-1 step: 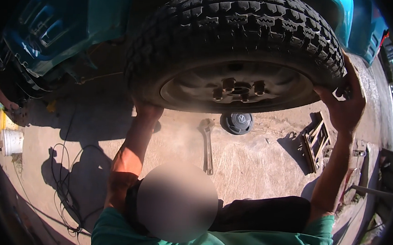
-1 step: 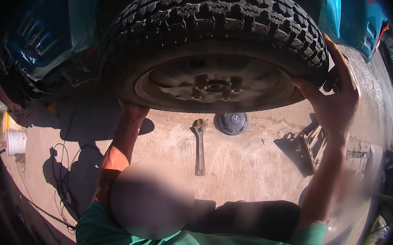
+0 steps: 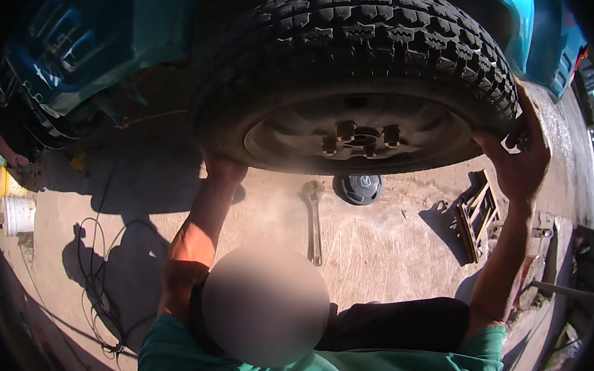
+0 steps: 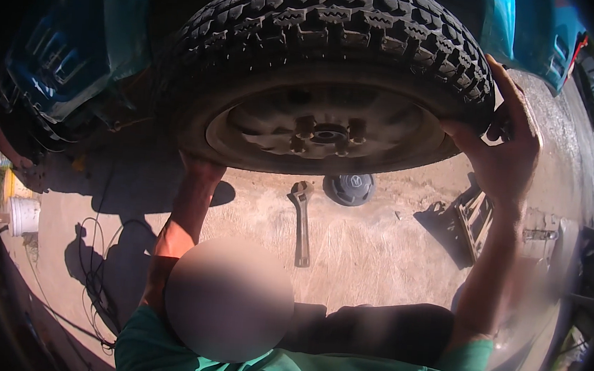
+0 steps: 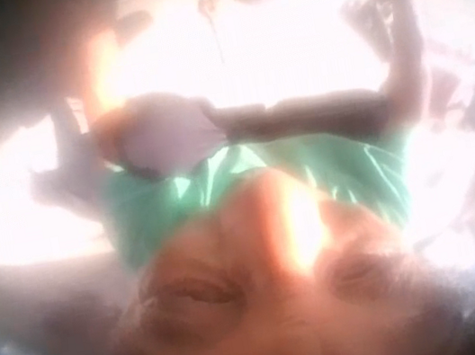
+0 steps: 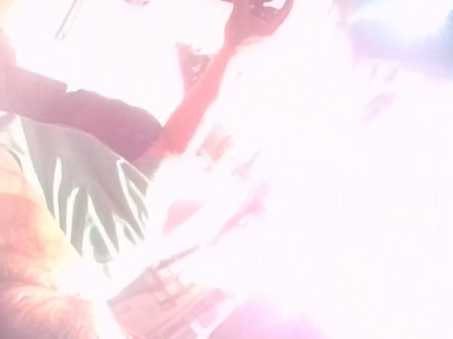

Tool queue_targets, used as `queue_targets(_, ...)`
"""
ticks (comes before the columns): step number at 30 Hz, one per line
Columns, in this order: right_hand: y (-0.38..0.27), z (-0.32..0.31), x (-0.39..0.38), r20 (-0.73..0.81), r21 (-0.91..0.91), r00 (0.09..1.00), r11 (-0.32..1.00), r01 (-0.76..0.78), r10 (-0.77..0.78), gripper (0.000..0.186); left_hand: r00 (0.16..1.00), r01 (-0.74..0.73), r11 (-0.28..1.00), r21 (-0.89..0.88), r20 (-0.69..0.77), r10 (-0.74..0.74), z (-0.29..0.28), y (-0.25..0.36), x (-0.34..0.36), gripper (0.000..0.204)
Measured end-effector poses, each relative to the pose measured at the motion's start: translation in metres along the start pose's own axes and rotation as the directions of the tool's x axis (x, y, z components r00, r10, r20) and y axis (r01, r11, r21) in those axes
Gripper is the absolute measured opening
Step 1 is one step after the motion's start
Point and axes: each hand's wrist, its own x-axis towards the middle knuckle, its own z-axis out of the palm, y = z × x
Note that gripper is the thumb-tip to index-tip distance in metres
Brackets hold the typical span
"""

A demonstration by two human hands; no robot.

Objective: The person removes components from a wheel axle on a vehicle, uses a wrench and a screwdriver to loosen parts, and then lifts and positions a tire onto the wheel hub.

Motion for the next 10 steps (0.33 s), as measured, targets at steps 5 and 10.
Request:
queue_targets(5,0.03,0.023,-0.003,0.075,0.096,0.995,0.993,-0.068,0.061,0.089,0.999,0.001,0.988,0.153,-0.039,0.005,-0.009,-0.014,-0.001,0.056)
queue_targets(10,0.046,0.032,-0.01,0.112,0.017,0.986,0.992,-0.124,0.122,0.085,0.977,0.134,0.987,0.09,-0.181,-0.116,0.003,-0.009,0.003,0.052)
